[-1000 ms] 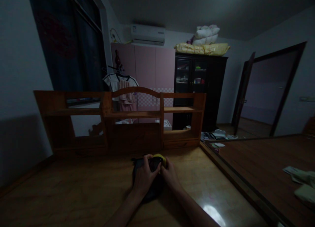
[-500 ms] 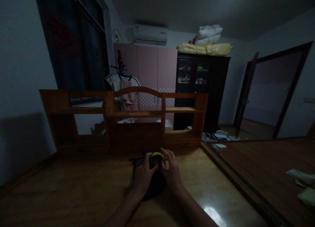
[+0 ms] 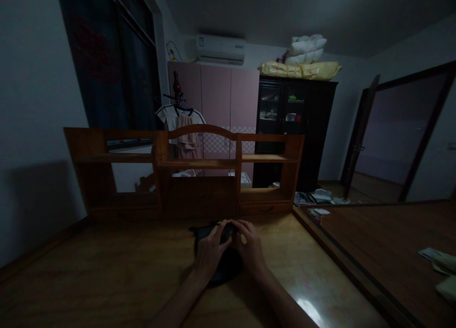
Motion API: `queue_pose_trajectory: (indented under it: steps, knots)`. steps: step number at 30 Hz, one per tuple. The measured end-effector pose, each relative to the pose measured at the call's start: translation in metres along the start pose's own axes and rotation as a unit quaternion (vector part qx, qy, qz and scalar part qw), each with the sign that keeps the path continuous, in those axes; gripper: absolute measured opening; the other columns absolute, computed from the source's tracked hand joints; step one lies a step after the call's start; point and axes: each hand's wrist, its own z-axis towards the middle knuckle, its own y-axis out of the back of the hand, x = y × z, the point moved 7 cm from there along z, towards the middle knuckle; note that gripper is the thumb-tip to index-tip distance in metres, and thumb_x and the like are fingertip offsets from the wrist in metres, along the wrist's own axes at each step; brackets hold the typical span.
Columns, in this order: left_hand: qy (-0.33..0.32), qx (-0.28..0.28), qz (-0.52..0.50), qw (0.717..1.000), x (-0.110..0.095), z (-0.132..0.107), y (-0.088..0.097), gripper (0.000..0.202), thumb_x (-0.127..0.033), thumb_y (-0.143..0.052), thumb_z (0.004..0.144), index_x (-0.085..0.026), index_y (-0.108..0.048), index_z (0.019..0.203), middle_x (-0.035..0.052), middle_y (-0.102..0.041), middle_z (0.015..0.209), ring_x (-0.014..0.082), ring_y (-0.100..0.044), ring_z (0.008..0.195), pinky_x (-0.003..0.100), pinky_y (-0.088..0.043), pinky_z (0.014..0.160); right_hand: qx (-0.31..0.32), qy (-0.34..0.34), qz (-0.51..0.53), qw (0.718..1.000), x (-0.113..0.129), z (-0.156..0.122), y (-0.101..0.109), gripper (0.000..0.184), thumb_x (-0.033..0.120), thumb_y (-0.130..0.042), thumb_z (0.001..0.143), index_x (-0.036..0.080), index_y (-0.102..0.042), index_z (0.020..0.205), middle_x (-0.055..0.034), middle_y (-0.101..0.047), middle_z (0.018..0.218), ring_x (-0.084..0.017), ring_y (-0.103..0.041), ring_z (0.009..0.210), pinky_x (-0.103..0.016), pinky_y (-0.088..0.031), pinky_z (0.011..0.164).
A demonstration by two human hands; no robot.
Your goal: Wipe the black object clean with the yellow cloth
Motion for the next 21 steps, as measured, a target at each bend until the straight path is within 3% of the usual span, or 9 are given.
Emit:
queue_pose_trajectory:
  steps: [6,14,21]
  knots:
    - [-0.012,0.013,0.026,0.999,0.0003,-0.0004,-0.0024,0.042,-0.038,-0.047,0.092,-0.029,-0.039,0.132,0.0018,-0.064,0.114,0.0197,-0.067,0.089,0.025,-0.048,0.068,0.029,0.009,-0.013,0.999,-0.0021,-0.0004,-0.0037,0.051,0.006,-0.045,0.085,0.033,-0.055,0.128,-0.0050,-0.058,0.117,-0.022,-0.052,0.109,-0.038,-0.045,0.095]
    - [-0.017,0.016,0.012,1.000,-0.0049,-0.0007,0.0009,0.054,-0.032,-0.054,0.089,-0.035,-0.030,0.139,-0.0005,-0.061,0.123,0.0202,-0.066,0.097,0.026,-0.050,0.074,0.040,0.013,-0.024,0.999,-0.0015,0.0001,-0.0042,0.053,0.003,-0.044,0.085,0.034,-0.055,0.127,-0.0042,-0.057,0.118,-0.022,-0.051,0.110,-0.039,-0.044,0.096]
    - [-0.014,-0.003,0.020,1.000,-0.0004,-0.0001,-0.0015,0.048,-0.037,-0.054,0.089,-0.029,-0.038,0.133,0.0026,-0.062,0.124,0.0217,-0.065,0.101,0.028,-0.050,0.076,0.038,0.010,0.006,0.999,-0.0028,0.0011,-0.0060,0.045,0.006,-0.046,0.084,0.029,-0.058,0.121,-0.0048,-0.058,0.117,-0.022,-0.052,0.109,-0.038,-0.044,0.094]
